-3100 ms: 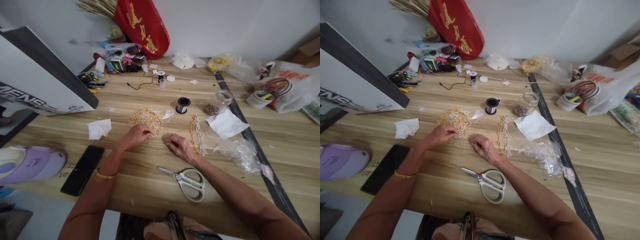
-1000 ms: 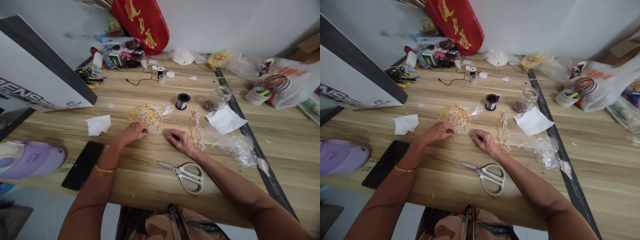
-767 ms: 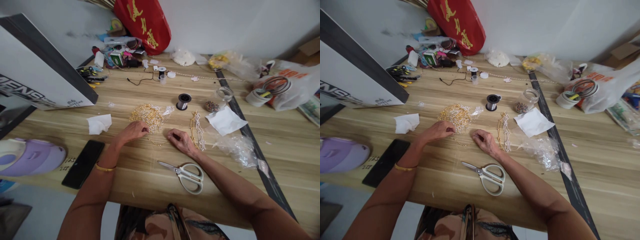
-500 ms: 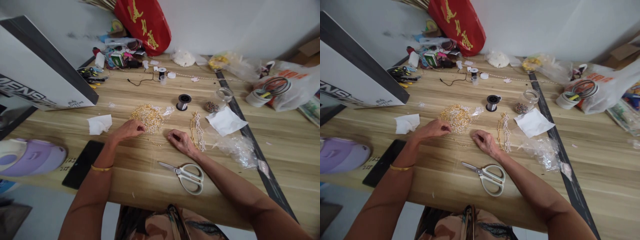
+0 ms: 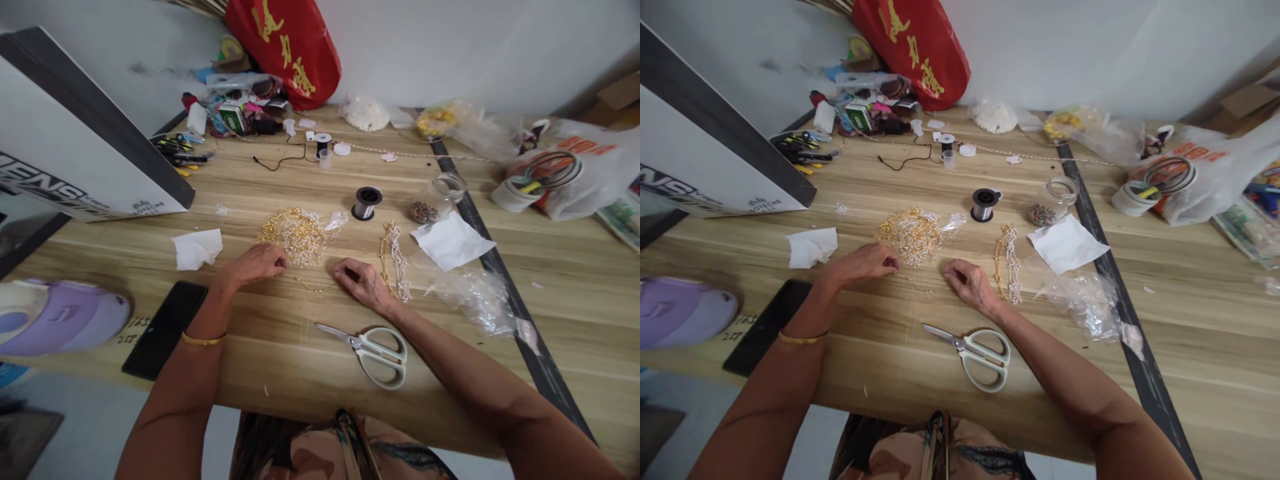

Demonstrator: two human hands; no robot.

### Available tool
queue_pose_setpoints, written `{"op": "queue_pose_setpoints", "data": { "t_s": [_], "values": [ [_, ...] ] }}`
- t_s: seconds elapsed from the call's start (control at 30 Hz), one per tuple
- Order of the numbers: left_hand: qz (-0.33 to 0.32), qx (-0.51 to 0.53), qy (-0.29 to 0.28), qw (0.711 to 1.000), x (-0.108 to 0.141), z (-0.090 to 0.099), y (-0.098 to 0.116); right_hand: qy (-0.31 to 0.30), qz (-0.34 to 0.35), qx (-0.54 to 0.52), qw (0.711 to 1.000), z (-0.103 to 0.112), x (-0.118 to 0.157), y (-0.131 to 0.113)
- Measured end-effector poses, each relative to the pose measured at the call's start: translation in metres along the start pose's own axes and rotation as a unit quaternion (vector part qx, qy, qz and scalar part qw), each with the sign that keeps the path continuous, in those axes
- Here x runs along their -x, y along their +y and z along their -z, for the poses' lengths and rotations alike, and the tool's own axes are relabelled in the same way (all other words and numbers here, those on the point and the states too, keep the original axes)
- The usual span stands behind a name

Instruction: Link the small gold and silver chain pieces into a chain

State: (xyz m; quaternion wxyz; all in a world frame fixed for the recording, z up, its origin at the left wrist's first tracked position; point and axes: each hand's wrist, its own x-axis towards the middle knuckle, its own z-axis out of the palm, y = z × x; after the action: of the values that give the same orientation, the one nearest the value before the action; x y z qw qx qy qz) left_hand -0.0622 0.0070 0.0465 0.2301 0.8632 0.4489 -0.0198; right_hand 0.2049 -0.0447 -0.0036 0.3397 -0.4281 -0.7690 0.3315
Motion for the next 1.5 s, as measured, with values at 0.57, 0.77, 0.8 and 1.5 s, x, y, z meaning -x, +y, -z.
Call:
{"op": "queue_pose_setpoints", "data": {
  "t_s": [0.57,0.77,0.8,1.5],
  "values": [
    [0.001,-0.045,0.08,0.996,-0.009,-0.011,0.005,0.0,-0.009,-0.015,1.0,0.0,0.0,0.003],
    [-0.024,-0.047,0.112,0.992,-0.012,-0.017,0.002,0.0,-0.006,-0.014,1.0,0.0,0.0,0.002],
    [-0.028,-0.041,0.115,0.992,-0.013,-0.018,0.001,0.001,-0.005,-0.013,1.0,0.0,0.0,0.002],
    [-0.028,0.31,0.162,0.936,-0.021,-0.026,0.005,-0.007,-0.022,-0.02,1.0,0.001,0.0,0.0]
  ]
}}
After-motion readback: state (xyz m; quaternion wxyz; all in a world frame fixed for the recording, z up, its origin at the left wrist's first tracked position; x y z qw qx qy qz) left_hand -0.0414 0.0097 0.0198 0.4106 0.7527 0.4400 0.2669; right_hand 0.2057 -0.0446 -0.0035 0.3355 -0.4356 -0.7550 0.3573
